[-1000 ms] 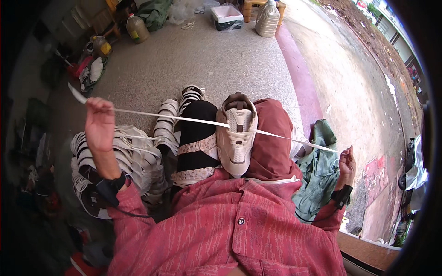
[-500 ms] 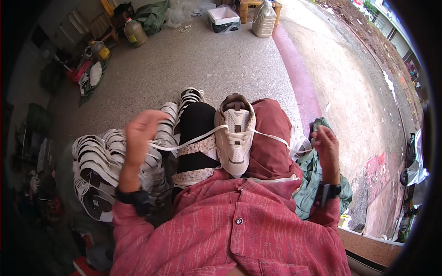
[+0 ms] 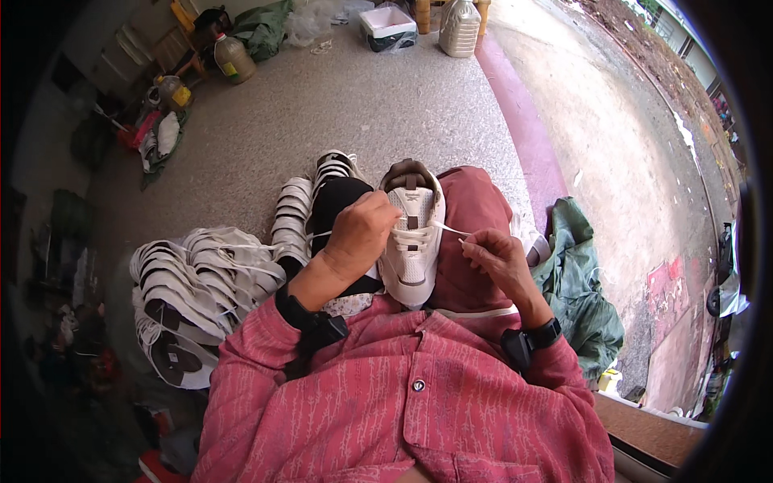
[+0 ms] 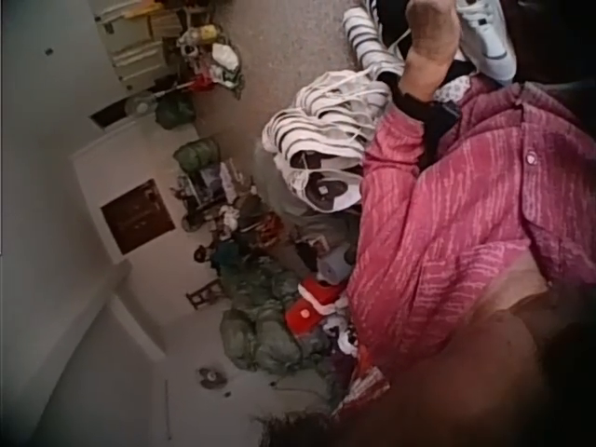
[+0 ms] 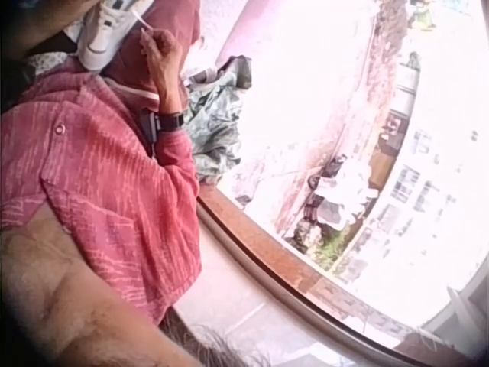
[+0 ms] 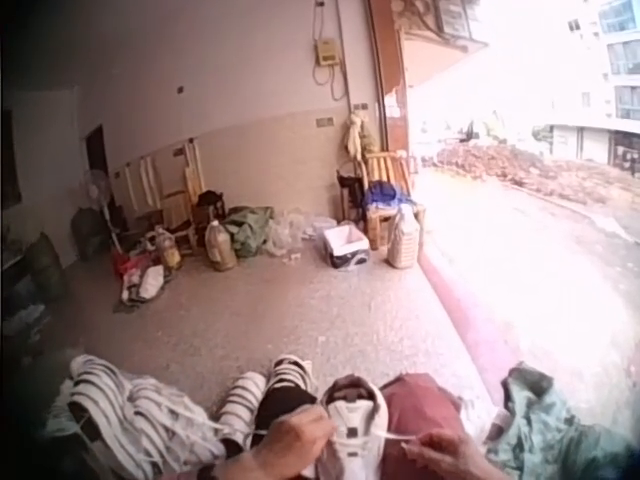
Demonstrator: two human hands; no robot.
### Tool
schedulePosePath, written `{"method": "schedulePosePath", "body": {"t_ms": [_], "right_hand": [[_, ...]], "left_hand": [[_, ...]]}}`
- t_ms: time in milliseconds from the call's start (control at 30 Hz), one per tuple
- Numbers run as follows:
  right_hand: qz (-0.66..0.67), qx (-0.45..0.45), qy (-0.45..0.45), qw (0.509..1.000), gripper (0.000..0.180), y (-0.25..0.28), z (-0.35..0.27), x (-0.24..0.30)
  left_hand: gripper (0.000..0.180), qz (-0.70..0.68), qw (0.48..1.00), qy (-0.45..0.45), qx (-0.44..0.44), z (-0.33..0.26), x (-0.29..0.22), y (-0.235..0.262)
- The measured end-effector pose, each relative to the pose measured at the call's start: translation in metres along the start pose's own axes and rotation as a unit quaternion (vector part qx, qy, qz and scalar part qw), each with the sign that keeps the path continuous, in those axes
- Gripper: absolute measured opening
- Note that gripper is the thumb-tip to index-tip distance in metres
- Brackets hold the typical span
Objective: The recorder laces a white shoe while sitting on the floor near a pile of unlaced shoe uppers.
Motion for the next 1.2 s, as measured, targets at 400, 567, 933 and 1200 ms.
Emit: {"method": "schedulePosePath", "body": {"t_ms": [400,567,933,1200], "right_hand": [[-0.026,-0.001,0.044,0.999,0.010,-0.004,-0.001,-0.003],[-0.030,-0.003,0.036,0.999,0.011,-0.008,0.001,-0.004],[-0.061,-0.023,0.043,0.997,0.013,-0.009,0.004,-0.004],[-0.054,-0.025,0.047,0.997,0.012,-0.011,0.003,-0.006]], "left_hand": [[0.007,-0.054,0.985,0.154,0.063,-0.002,0.003,-0.014],[0.008,-0.148,0.964,0.215,0.048,-0.011,0.003,-0.026],[0.004,-0.067,0.991,0.104,0.044,-0.011,0.001,-0.016],[0.007,-0.167,0.960,0.226,0.016,-0.014,-0.001,-0.026]]}}
Point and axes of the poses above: each hand's wrist, its own z-axis towards the middle knuckle, its own y-axis out of the back of the hand, x = y × z, the point moved 4 cm from there along z, towards the middle knuckle, and after that the axes turned 14 degrees about z, right-handed, at the moved point
